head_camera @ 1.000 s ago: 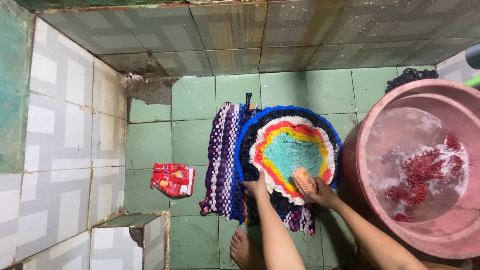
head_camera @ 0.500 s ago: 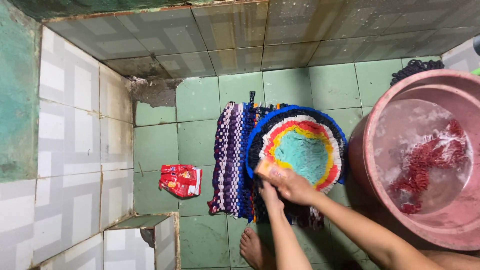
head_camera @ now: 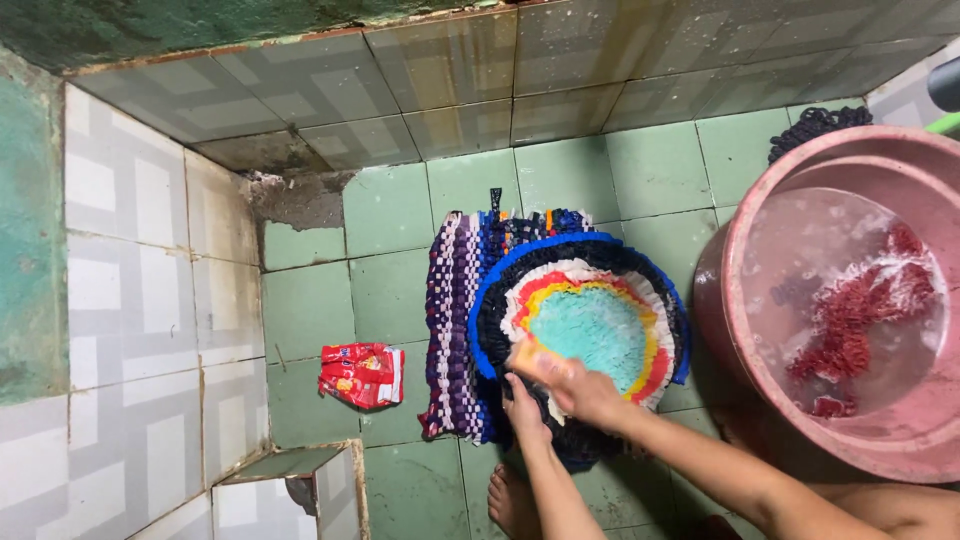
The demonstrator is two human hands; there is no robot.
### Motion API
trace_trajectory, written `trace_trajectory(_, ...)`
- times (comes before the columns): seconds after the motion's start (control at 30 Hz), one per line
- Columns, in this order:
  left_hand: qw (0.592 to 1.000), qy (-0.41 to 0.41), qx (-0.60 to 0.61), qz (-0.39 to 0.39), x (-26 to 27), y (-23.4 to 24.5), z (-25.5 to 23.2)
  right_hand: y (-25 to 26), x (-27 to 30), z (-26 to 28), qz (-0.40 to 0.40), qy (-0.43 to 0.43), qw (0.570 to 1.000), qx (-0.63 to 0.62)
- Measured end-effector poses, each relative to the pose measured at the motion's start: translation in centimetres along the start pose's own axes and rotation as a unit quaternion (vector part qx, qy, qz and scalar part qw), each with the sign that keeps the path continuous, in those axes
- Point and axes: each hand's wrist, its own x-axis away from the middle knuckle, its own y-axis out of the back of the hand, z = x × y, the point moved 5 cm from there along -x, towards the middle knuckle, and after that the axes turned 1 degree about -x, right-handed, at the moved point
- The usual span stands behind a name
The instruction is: Hand-washing and scrubbing small rugs on a bathroom floor using soap and a brush.
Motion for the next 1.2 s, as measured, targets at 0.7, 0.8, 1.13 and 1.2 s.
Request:
trace_trajectory(0.7,0.996,0.037,-0.030,0.075,-2.1,3.9,-3.3,5.5,0.6,-15.5,0.051,-0.207,0.967,0.137)
trace_trajectory(0.8,0.804,-0.231,-0.480,-0.264,-2.0,3.7,-9.7,2.0,1.6,-18.8,-0.191,-0.179,0.960,-0.104)
trace_trajectory(1.13,0.456,-0.476,-0.745,0.105,6.1,-19.0,-22.4,-2.0,1.6,-16.6,0.006,-0.099,0.995,-0.030)
trace_trajectory(1.2,0.398,-0.451,-0.781,0.170,6.1,-19.0,-21.7,-3.4,0.3,-18.6,0.046,-0.096,0.989,-0.101)
